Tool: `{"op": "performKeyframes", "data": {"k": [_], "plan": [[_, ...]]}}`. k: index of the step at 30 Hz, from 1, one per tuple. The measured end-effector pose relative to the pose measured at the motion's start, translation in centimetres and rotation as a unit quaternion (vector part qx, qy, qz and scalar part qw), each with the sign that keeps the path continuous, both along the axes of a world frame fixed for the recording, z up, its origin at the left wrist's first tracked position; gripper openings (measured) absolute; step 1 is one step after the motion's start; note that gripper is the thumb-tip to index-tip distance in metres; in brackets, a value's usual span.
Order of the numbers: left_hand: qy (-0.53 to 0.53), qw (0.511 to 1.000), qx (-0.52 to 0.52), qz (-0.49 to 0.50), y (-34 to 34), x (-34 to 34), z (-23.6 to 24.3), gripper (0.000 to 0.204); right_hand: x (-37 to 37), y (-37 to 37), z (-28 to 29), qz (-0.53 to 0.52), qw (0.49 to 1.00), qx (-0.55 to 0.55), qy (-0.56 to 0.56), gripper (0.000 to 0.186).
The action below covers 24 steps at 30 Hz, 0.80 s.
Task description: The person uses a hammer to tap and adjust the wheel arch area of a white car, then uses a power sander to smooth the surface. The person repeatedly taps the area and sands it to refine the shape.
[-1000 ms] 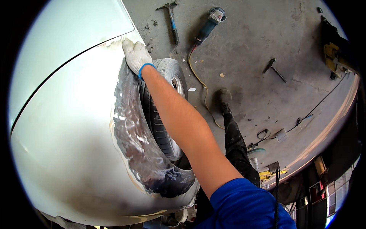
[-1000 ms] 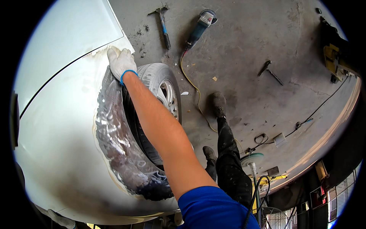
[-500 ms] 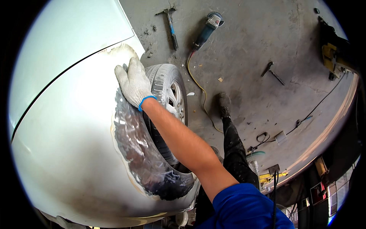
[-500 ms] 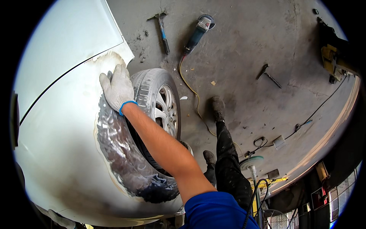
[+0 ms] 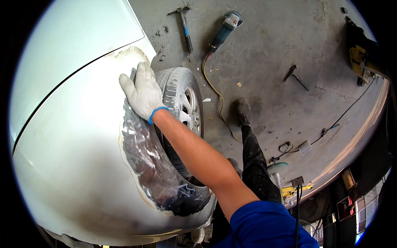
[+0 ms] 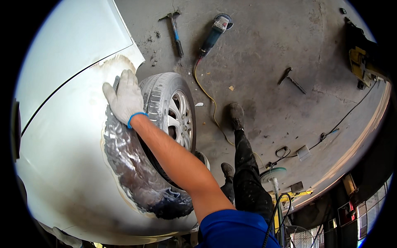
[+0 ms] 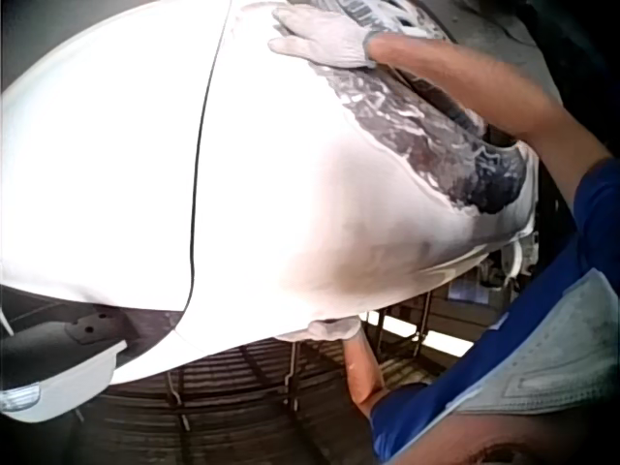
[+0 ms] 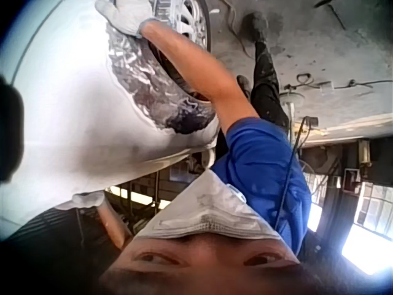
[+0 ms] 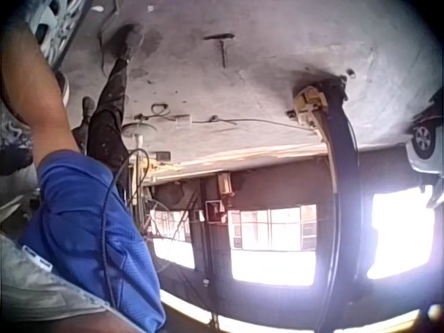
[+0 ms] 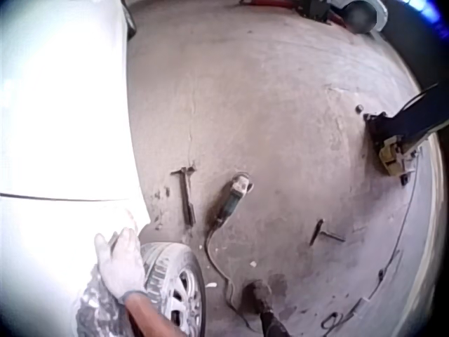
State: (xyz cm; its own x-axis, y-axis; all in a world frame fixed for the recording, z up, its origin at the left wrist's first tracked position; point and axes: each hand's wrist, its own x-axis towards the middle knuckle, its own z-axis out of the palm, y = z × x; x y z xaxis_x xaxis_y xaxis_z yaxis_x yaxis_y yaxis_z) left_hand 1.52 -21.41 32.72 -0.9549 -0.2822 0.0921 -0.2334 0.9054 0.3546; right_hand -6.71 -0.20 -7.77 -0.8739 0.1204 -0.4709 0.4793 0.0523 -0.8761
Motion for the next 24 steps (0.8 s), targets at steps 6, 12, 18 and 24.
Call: {"op": "performKeyframes", "data": {"k": [6, 12, 18, 24], "plan": [[0.004, 1.0, 0.012, -0.004, 0.3, -0.7, 0.2, 0.074, -6.0, 1.6, -4.4, 0.021, 0.992, -0.07, -0.107, 0.071], [0.013, 0.999, 0.028, 0.008, 0.1, -0.2, 0.6, 0.075, -0.5, 1.3, 0.2, 0.007, 0.997, -0.069, -0.044, 0.077], [0.031, 0.997, 0.067, 0.032, 0.3, 0.0, 1.4, 0.075, 5.2, 2.6, 5.4, 0.032, 0.997, -0.073, 0.0, 0.08], [0.05, 0.989, 0.121, 0.07, 1.5, 0.4, 1.4, 0.075, 8.9, 3.5, 8.3, 0.046, 0.996, -0.072, 0.021, 0.08]]}}
